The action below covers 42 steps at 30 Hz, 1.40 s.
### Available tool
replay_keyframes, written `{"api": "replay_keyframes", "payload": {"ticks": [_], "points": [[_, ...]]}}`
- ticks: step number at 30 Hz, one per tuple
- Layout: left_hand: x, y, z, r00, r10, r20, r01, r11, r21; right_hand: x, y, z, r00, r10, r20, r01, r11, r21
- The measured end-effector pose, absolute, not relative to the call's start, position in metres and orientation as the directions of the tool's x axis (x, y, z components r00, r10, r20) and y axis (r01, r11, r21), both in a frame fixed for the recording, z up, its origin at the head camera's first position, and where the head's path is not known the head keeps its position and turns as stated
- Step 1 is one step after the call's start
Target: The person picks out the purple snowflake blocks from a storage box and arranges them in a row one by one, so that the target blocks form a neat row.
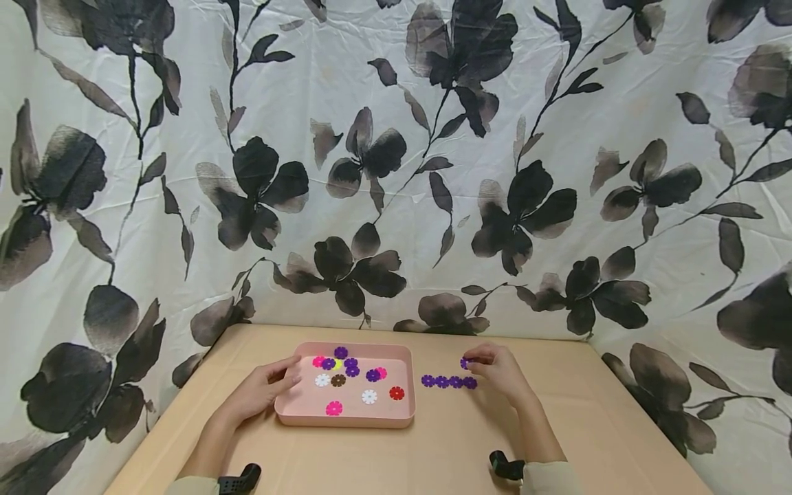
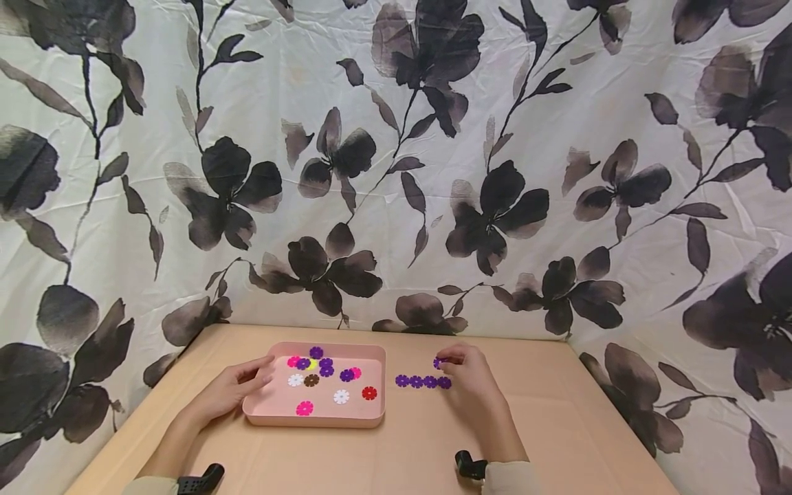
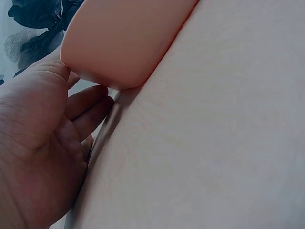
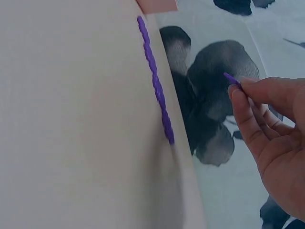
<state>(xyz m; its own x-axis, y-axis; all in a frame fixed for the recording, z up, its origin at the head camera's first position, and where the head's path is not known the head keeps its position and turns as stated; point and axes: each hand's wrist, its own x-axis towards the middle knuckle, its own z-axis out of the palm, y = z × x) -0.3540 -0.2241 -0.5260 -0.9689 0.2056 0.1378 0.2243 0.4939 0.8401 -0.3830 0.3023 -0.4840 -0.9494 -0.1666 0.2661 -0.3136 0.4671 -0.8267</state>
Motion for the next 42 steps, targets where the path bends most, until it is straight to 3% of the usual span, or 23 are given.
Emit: {"api": "replay_keyframes", "payload": {"ticks": [15,20,29,42], "points": [[-0.354,-0.224,-0.528,-0.965,0.215,0.153,0.24,0.475,0.847,-0.384,0.335,-0.501,-0.95,-0.198,0.24,-0.312,0.6,-0.736],[-0.353,-0.224,-0.527,-0.965,0.214,0.151,0.238,0.471,0.849,-0.383,0.34,-0.505,-0.966,-0.159,0.202,-0.257,0.625,-0.737],[-0.353,-0.224,-0.526,-0.965,0.213,0.153,0.237,0.462,0.855,-0.379,0.34,-0.512,-0.986,-0.103,0.134,-0.169,0.558,-0.812],[-0.353,-0.223,-0.525,-0.965,0.206,0.16,0.244,0.493,0.835,-0.381,0.339,-0.519,-0.99,-0.087,0.11,-0.14,0.558,-0.818]]}}
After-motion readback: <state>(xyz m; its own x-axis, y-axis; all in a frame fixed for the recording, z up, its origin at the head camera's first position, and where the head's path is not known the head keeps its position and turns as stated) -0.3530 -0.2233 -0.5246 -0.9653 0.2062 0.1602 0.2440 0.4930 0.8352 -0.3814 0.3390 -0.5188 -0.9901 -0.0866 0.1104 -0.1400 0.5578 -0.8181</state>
